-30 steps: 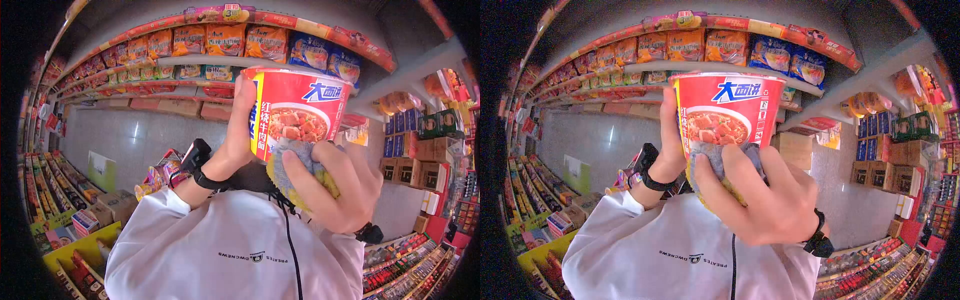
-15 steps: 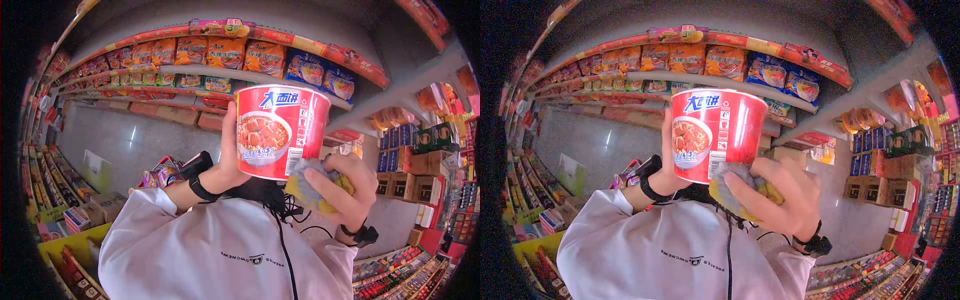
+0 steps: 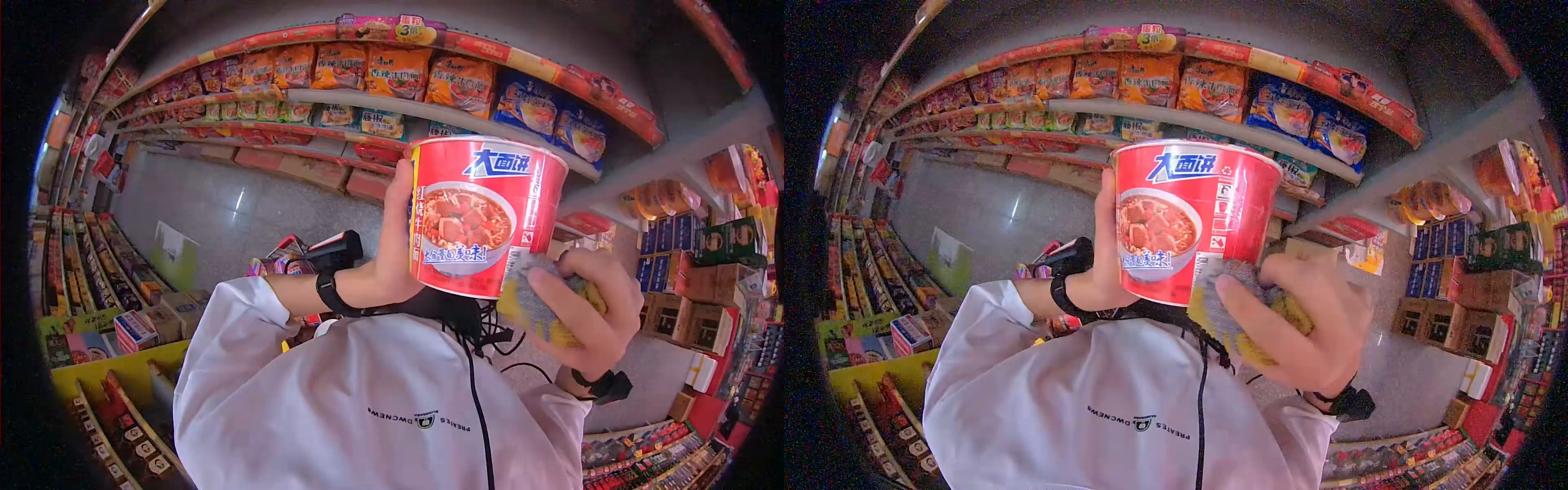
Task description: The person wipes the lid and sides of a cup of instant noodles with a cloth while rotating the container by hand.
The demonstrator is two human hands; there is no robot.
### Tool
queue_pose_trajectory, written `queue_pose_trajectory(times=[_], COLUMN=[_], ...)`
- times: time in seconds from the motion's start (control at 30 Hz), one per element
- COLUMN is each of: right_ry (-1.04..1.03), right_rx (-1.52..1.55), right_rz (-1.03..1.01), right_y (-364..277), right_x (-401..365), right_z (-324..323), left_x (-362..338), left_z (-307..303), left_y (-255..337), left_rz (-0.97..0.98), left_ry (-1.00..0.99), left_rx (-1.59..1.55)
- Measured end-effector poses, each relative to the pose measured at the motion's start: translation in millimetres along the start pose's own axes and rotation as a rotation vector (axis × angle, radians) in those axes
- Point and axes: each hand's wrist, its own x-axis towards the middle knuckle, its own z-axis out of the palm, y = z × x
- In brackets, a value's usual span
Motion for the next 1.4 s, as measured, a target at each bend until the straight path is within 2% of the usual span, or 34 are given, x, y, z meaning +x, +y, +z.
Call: queue_pose_trajectory(times=[0.17, 0.2, 0.23, 0.3, 0.37, 0.43, 0.5, 0.57, 0.7, 0.77, 0.83, 0.9, 0.97, 1.03, 1.13, 1.3, 1.4], right_ry=[-0.064, -0.078, -0.078, -0.087, -0.115, -0.164, -0.115, -0.147, -0.176, -0.093, -0.111, -0.081, 0.005, 0.060, 0.103, 0.086, 0.083], right_rx=[-0.206, -0.280, -0.279, -0.418, -0.459, -0.546, -0.533, -0.494, -0.429, -0.386, -0.357, -0.294, -0.266, -0.237, -0.210, -0.304, -0.391], right_rz=[-0.055, -0.092, -0.092, -0.113, -0.145, -0.179, -0.186, -0.166, -0.098, -0.079, -0.049, -0.006, -0.009, 0.005, 0.032, 0.003, -0.044], right_y=[-12.2, -14.8, -19.3, -29.2, -32.5, -36.9, -35.0, -35.0, -27.3, -17.0, -10.7, -7.4, -4.9, -3.6, -3.7, -3.2, -5.1], right_x=[10.5, 13.2, 16.8, 24.3, 28.1, 31.8, 31.1, 31.4, 31.3, 28.1, 27.2, 27.8, 28.5, 27.1, 31.3, 35.4, 44.4], right_z=[3.8, 6.6, 11.1, 21.1, 27.9, 30.8, 34.7, 30.4, 18.1, 14.9, 6.4, 1.6, 1.8, -0.7, -3.7, 0.4, 7.9], left_x=[8.9, 11.8, 14.2, 19.3, 20.2, 20.7, 21.6, 25.8, 32.0, 32.7, 31.1, 28.4, 25.7, 19.7, 20.4, 26.5, 26.4], left_z=[2.1, -7.7, -9.2, -7.7, -6.1, -3.6, -3.7, -12.9, -24.6, -27.5, -24.0, -24.5, -19.9, -13.5, -12.4, -27.6, -26.7], left_y=[0.8, -2.4, -5.1, -10.8, -8.1, -6.4, -3.9, -5.4, -9.7, -6.4, -5.0, -5.0, -0.9, 0.8, 1.5, -3.8, -4.4], left_rz=[0.048, 0.048, 0.048, 0.224, 0.218, 0.257, 0.287, 0.267, 0.283, 0.283, 0.266, 0.216, 0.120, 0.106, 0.022, 0.060, 0.135], left_ry=[0.018, -0.083, -0.083, 0.075, 0.013, 0.014, 0.011, -0.032, -0.063, -0.076, -0.110, -0.090, -0.171, -0.146, -0.219, -0.266, -0.190], left_rx=[0.134, 0.126, 0.126, 0.272, 0.272, 0.424, 0.482, 0.298, 0.268, 0.328, 0.239, 0.220, 0.140, 0.187, 0.027, 0.135, 0.378])
